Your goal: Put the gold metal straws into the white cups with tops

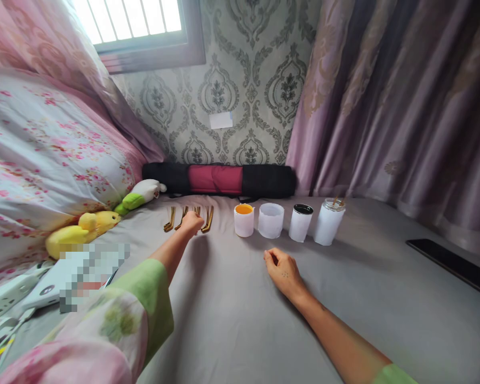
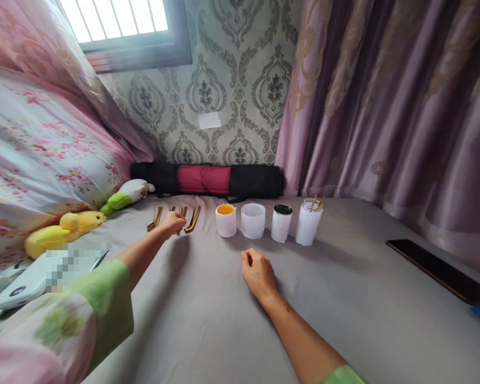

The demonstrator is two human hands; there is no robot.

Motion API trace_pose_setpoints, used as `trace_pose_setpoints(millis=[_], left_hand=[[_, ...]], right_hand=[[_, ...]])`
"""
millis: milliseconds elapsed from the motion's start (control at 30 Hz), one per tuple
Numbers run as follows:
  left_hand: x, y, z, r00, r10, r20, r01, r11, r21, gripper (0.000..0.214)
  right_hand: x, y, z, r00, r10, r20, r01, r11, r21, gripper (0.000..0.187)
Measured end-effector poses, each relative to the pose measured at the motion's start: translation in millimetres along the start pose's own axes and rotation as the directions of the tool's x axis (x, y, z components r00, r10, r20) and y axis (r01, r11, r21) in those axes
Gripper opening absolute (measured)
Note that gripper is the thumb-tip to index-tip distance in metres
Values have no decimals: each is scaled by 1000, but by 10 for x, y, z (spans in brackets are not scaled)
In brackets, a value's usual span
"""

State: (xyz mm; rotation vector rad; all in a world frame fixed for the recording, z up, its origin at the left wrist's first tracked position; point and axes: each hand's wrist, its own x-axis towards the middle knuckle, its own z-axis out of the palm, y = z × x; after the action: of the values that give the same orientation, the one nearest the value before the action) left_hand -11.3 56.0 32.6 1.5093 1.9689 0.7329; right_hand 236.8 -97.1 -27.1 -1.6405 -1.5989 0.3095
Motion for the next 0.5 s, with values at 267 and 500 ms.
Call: trace_pose_setpoints(millis=[267, 500], left_hand=[[80, 23, 48, 999, 25, -35, -19, 985, 172, 15], [154, -14, 75, 998, 59, -8, -56, 976, 213, 10]], right_hand=[[-18, -23, -21, 1000, 9, 12, -9, 1000, 12, 31], [-10, -34, -32, 999, 23, 23, -23, 1000, 16, 32]])
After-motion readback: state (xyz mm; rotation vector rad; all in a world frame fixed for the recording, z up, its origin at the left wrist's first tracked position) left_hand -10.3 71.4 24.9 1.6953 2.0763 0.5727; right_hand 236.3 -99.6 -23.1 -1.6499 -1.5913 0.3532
